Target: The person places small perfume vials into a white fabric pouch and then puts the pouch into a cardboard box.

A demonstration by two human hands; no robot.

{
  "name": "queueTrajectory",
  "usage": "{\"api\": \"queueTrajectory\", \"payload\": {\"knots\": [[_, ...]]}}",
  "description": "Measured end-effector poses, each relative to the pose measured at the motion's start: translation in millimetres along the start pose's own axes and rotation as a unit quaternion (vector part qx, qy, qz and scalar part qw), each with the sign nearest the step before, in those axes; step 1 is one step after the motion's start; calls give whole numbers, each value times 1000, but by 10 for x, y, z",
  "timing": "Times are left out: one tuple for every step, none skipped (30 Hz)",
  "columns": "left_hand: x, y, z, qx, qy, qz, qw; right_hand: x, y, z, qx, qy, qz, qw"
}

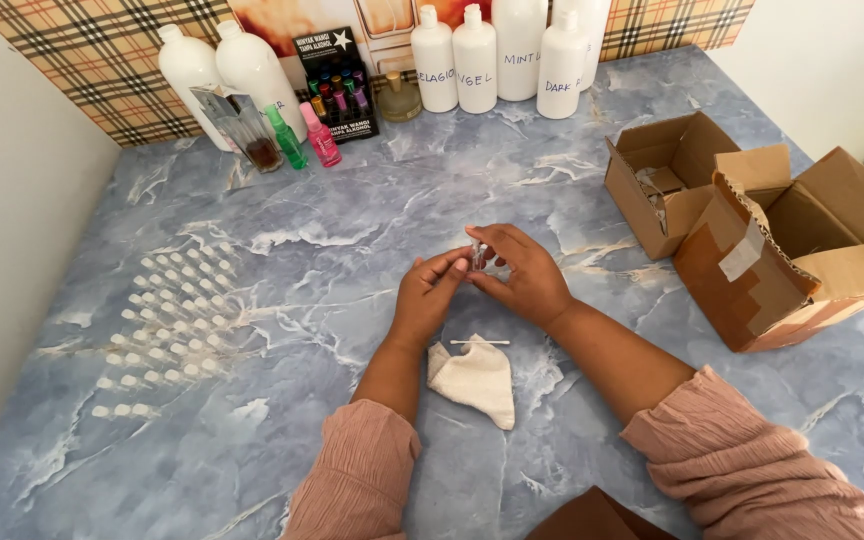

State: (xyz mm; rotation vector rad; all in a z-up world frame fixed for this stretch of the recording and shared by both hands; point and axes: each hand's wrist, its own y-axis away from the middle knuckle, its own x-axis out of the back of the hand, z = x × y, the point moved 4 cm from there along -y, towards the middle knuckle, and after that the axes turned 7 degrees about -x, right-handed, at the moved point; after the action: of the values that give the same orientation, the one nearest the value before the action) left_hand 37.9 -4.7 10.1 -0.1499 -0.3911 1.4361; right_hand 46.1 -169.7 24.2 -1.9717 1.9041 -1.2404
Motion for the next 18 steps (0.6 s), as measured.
{"api": "queueTrajectory", "payload": {"knots": [[-6,4,-4,0,0,0,1000,1,-1,16,0,0,0,1000],[-18,7,-6,-3,-16,-6,1000,3,1,32,1,6,1,1000],[-31,9,-9,-6,-31,-13,999,6,2,49,2,11,2,1000],[-32,6,7,-5,-31,-14,999,-4,1,48,1,11,2,1000],[-35,3,17,1,-32,-16,999,-10,1,42,7,13,7,1000],[-42,6,24,8,-32,-17,999,-17,7,38,13,16,12,1000],[-46,1,27,9,-32,-18,999,-7,1,33,12,16,12,1000],[-42,-3,29,15,-36,-16,999,-2,-10,17,20,19,10,1000],[-37,-6,32,21,-40,-15,999,2,-20,0,29,23,8,999],[-36,-8,38,21,-40,-15,999,1,-24,-16,29,23,8,999],[-34,-8,40,28,-43,-13,999,2,-26,-37,35,25,10,999],[-35,-11,44,33,-45,-11,998,7,-29,-57,40,27,12,999],[-40,-14,44,34,-45,-11,998,16,-34,-66,40,27,12,999],[-42,-14,42,38,-46,-12,998,19,-38,-80,44,27,9,999],[-45,-13,42,41,-47,-12,998,23,-42,-95,47,28,6,998],[-39,-9,45,41,-48,-13,998,19,-42,-92,47,28,6,998],[-42,-5,48,42,-50,-23,998,13,-39,-101,60,30,3,998],[-44,-1,53,42,-52,-33,997,8,-37,-109,73,33,1,997]]}}
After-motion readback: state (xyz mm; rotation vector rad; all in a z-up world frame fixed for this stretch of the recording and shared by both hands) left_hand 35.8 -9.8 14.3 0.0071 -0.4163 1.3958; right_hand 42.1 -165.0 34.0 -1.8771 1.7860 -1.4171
